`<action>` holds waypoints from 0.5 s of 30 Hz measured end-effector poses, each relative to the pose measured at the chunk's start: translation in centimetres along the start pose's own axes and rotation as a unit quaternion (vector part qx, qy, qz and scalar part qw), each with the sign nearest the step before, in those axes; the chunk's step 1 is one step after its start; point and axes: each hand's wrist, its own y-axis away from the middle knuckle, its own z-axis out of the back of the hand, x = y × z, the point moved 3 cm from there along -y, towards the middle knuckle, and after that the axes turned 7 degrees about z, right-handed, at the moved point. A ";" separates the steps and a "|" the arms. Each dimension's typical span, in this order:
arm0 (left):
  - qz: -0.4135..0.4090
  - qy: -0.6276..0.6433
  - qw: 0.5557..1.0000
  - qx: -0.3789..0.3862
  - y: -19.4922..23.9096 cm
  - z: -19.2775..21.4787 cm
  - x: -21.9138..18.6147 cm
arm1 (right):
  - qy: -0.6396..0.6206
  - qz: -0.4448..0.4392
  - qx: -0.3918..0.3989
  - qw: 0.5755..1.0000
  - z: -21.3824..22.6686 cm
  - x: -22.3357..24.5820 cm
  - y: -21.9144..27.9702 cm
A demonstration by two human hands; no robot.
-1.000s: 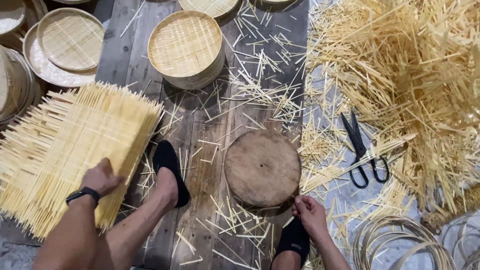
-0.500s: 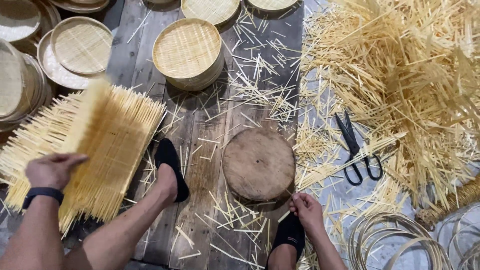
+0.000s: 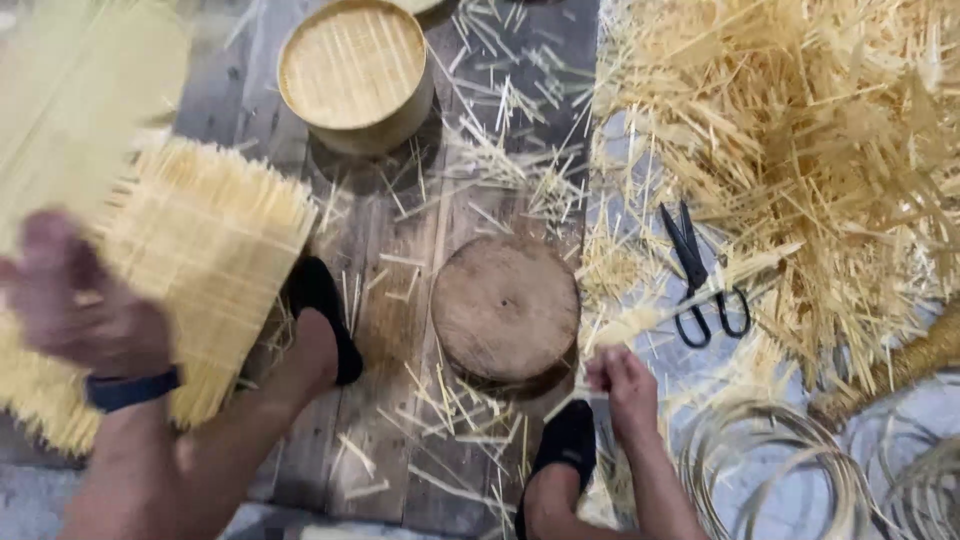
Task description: The person sits on the floor weaving thin bamboo strips into a round woven tray, folding and tucking the strip ends, then fitting a bamboo hoop rim around the edge and pressing it into place. They pick up additional strips and hoops from the pile and trim excess material with scissors.
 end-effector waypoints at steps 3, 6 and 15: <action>-0.073 0.181 0.974 0.113 2.6 -1.6 -10.1 | -0.225 0.067 0.100 0.967 0.0 3.6 0.0; -0.205 0.085 0.867 0.446 14.6 -5.7 -16.7 | -0.370 -0.156 0.005 0.916 -2.6 15.3 2.8; -0.191 0.225 0.773 0.561 26.6 -5.8 -20.9 | -0.004 -0.032 0.058 0.998 4.8 -2.8 -4.0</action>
